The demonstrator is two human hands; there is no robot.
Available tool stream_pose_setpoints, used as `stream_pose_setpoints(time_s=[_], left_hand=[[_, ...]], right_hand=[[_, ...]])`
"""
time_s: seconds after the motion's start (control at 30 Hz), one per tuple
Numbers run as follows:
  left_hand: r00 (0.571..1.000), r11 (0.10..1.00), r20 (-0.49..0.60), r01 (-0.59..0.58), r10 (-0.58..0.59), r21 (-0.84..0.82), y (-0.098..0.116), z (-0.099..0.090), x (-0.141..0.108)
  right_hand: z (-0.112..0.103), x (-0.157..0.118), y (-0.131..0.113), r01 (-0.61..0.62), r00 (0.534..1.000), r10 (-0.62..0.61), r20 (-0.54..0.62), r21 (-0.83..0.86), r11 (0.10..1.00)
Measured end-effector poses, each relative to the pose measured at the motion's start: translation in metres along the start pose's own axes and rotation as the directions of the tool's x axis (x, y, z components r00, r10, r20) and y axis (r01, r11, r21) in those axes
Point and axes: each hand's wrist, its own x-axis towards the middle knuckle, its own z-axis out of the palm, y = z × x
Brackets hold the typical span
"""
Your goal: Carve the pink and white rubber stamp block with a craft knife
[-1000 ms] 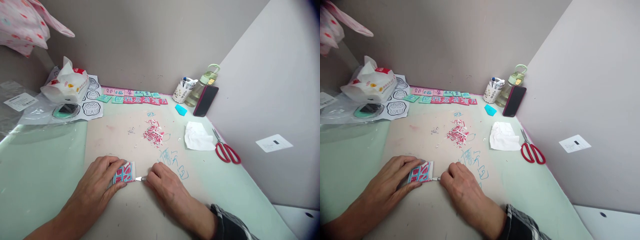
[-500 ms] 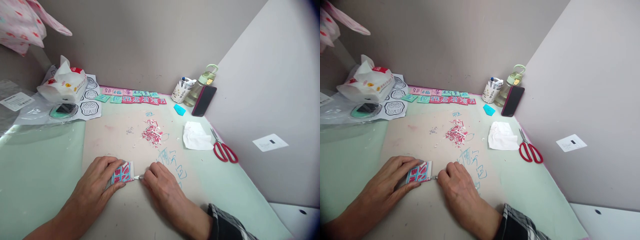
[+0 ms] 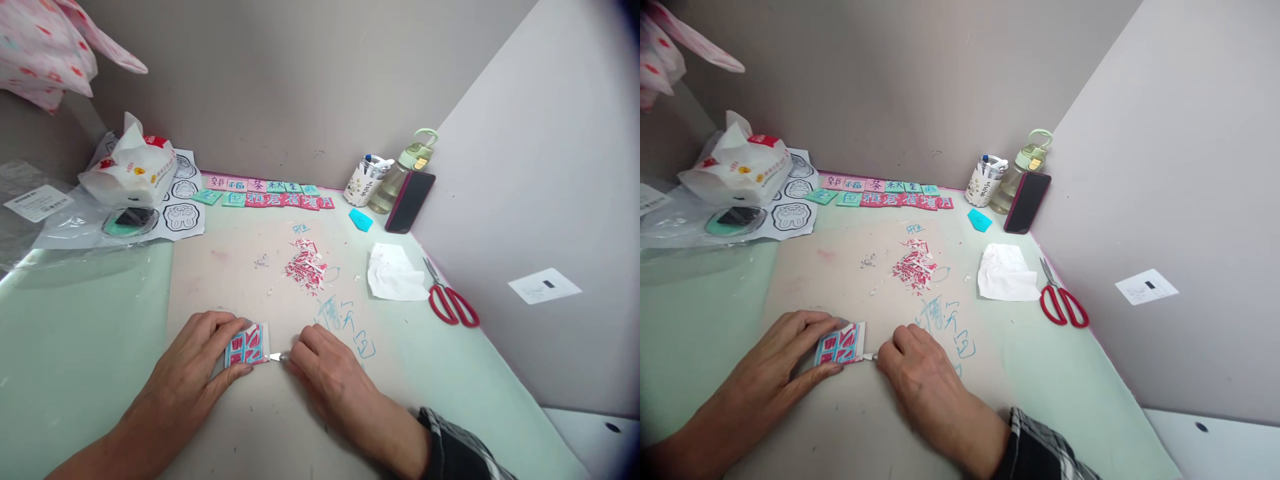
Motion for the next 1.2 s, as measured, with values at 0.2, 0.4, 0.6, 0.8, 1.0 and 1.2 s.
stream_pose_setpoints(time_s=[0.2, 0.4, 0.6, 0.8, 1.0, 1.2], left_hand=[[1.000, 1.000, -0.008, 0.006, -0.005, 0.003, 0.001, 0.000, 0.000], [1.000, 1.000, -0.009, 0.004, -0.004, 0.010, 0.001, 0.000, 0.000], [0.999, 0.999, -0.020, -0.026, 0.027, 0.043, -0.001, 0.002, -0.001], [0.999, 0.998, -0.017, -0.038, 0.039, 0.058, 0.000, 0.001, -0.001], [0.998, 0.998, -0.024, -0.050, 0.051, 0.048, 0.002, -0.001, -0.001], [0.999, 0.999, -0.025, -0.038, 0.039, 0.035, 0.001, 0.002, 0.001]], right_hand=[[-0.005, 0.001, -0.001, 0.009, 1.000, -0.008, 0.015, -0.040, 0.999], [-0.013, 0.003, -0.003, -0.025, 0.999, 0.030, 0.034, -0.124, 0.992], [-0.008, 0.002, 0.000, -0.036, 0.999, 0.038, 0.011, -0.140, 0.989], [-0.001, 0.001, 0.000, -0.009, 0.999, 0.005, -0.037, -0.099, 0.995], [0.002, 0.000, -0.005, -0.028, 0.999, 0.026, -0.034, -0.047, 0.999], [0.012, -0.001, -0.005, -0.053, 0.993, 0.043, -0.111, -0.084, 0.995]])
